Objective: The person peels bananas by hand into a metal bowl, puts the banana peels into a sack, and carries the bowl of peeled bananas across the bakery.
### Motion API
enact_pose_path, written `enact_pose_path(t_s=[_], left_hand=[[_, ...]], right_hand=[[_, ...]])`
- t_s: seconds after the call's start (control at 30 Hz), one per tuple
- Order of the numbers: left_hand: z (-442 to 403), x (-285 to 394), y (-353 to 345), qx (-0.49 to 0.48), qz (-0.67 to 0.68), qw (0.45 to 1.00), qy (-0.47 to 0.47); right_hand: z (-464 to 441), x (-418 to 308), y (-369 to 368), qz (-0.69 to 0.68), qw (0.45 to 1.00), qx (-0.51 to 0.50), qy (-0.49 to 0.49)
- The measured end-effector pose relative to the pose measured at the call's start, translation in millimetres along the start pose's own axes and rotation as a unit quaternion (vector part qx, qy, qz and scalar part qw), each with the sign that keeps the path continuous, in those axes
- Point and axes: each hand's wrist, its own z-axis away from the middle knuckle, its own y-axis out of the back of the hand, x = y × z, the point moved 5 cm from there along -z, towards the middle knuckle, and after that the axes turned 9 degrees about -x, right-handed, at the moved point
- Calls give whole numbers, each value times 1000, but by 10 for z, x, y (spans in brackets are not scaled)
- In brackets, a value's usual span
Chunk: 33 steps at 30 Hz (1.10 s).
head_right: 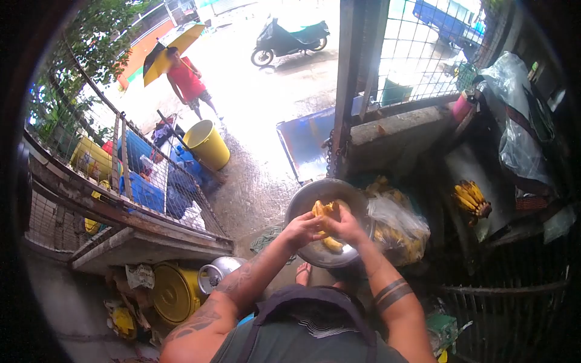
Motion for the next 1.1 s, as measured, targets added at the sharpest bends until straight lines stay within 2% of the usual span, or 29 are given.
enact_pose_path(t_s=[0.07, 0.2, 0.27, 0.3, 0.33, 0.37, 0.43, 0.53, 0.67, 0.73, 0.77, 0.83, 0.87, 0.93, 0.97, 1.07, 1.1], left_hand=[[-4, -38, 29, 2, 0, 1000, 10], [-28, -52, 13, -3, 30, 999, 19], [5, -19, 11, 19, -6, 1000, 13], [-1, -28, 49, 31, -35, 999, 7], [28, -28, 90, 57, -53, 997, 11], [26, -21, 100, 36, -52, 998, 16], [6, -62, 238, 42, -57, 997, 4], [-11, -25, 178, 14, -57, 998, 2], [-31, -9, 117, -14, -62, 998, 0], [8, 8, 106, -9, 30, 999, 31], [50, 37, 59, 6, 10, 1000, 18], [1, 33, 91, 20, -39, 999, -18], [38, 85, -50, 18, -71, 997, -23], [-17, 51, -5, -5, -41, 999, -28], [-17, 35, 4, -10, -51, 998, -23], [22, 2, -50, 24, -88, 995, -37], [-5, -19, 14, 25, -98, 994, -42]], right_hand=[[100, -138, 16, 128, 989, -68, -3], [144, -288, 51, 180, 983, -25, -35], [135, -306, 49, 213, 977, -12, -21], [114, -198, 91, 266, 962, -6, -58], [131, -355, 8, 315, 949, -1, -29], [108, -324, -26, 293, 956, -15, 25], [106, -277, -87, 351, 933, 23, 72], [10, -55, -54, 384, 910, 17, 154], [-18, -40, -18, 378, 912, -13, 161], [88, -287, -1, 353, 933, -24, 60], [138, -358, 25, 325, 945, -35, 3], [106, -237, 129, 221, 974, -31, 45], [110, -193, 158, 188, 981, 3, 42], [105, -99, 172, 126, 992, 3, 9], [125, -124, 175, 194, 981, 11, -1], [225, -391, 28, 374, 925, 15, 58], [233, -396, -1, 381, 923, 27, 54]])
